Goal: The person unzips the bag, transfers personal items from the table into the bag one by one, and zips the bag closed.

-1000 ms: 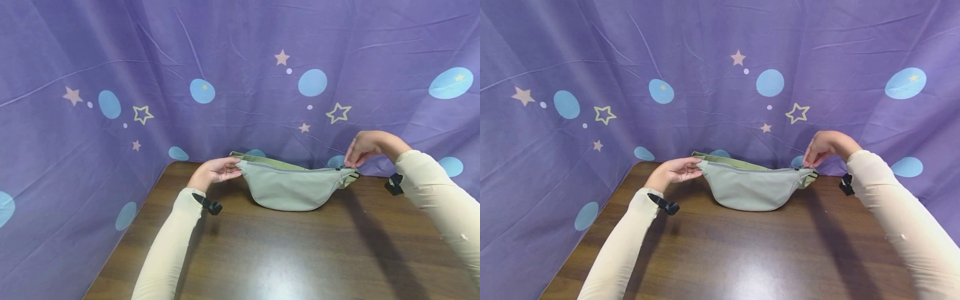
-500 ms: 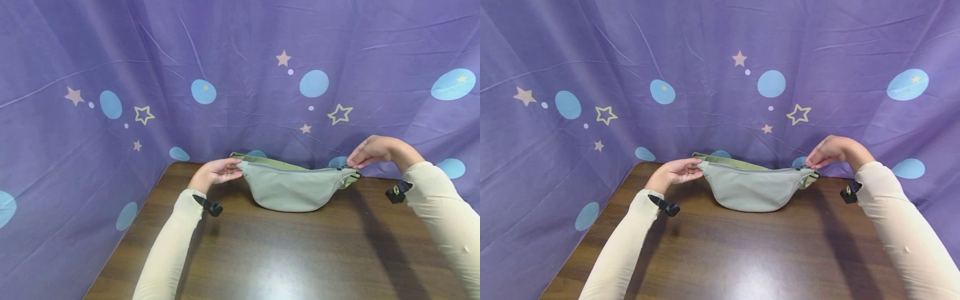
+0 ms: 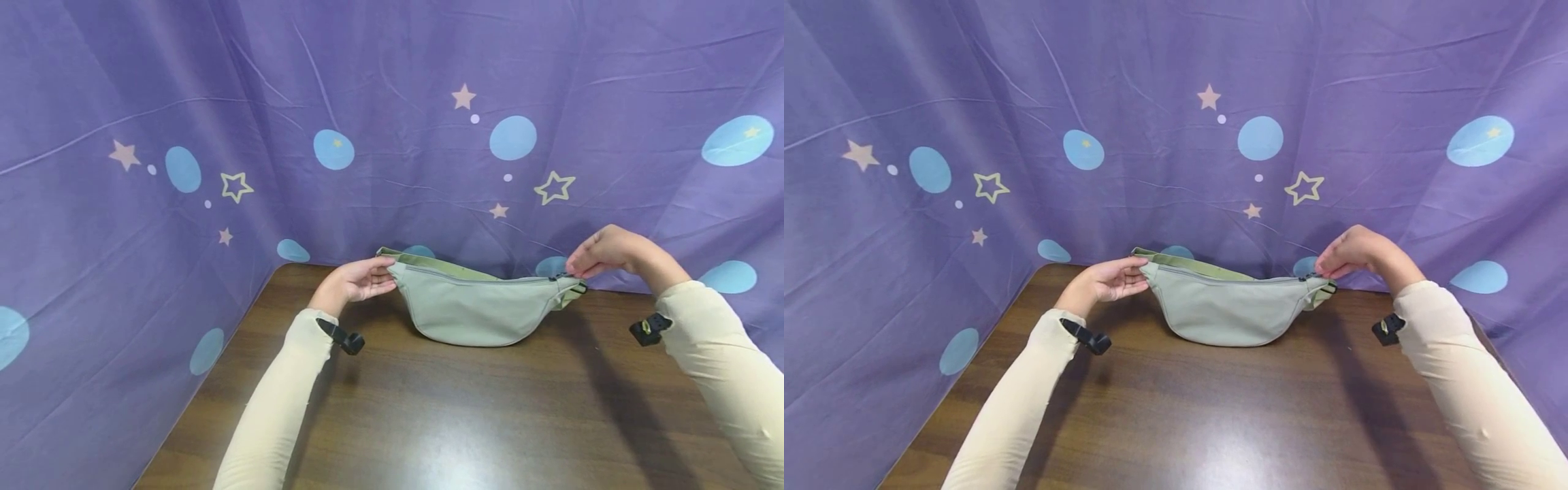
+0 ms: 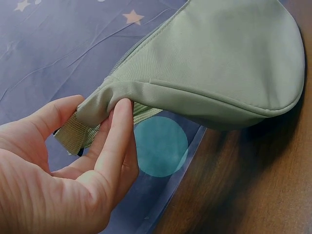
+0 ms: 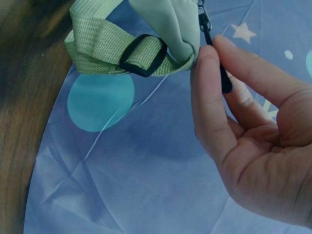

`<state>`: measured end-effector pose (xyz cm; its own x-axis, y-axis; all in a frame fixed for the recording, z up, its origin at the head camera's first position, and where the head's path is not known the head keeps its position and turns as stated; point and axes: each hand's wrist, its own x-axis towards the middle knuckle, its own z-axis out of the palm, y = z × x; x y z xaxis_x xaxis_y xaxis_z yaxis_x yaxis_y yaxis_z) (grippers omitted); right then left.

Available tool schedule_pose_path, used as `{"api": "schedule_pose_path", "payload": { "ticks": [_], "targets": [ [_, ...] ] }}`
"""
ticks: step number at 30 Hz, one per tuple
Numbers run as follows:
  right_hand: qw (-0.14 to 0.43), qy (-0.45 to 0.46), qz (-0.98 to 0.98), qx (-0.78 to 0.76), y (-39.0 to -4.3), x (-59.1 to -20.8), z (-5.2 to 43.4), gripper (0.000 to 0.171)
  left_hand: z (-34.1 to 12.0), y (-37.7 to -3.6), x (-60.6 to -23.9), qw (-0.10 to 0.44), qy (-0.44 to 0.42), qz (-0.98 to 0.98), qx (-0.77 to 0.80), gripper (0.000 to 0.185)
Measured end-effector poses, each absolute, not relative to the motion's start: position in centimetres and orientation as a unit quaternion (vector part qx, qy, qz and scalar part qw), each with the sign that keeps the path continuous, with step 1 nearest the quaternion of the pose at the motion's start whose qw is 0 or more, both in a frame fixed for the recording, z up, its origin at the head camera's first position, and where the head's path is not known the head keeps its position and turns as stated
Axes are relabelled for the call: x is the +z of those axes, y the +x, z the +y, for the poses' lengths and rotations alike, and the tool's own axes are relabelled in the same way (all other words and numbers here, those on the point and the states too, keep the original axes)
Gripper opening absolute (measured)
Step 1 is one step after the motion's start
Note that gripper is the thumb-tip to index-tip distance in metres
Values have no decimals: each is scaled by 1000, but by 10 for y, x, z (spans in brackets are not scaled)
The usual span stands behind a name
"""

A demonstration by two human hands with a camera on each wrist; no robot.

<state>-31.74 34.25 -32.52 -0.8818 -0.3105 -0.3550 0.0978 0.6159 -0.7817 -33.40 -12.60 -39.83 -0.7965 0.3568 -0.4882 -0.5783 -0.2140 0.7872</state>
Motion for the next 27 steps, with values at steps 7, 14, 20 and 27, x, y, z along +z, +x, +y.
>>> {"api": "schedule_pose_path", "payload": {
  "ticks": [7, 14, 20, 27],
  "targets": [
    [202, -51, 887, -411, -311, -326, 340, 8, -126, -333, -400, 302, -98, 552, 771, 30],
    [185, -44, 894, -405, -306, -329, 339, 8, -125, -333, -399, 305, -96, 554, 769, 32],
    [181, -37, 887, -422, -303, -333, 339, 9, -124, -333, -400, 305, -99, 553, 769, 34],
    [167, -25, 886, -432, -300, -336, 337, 9, -124, -332, -403, 300, -99, 555, 769, 34]
  ]
}}
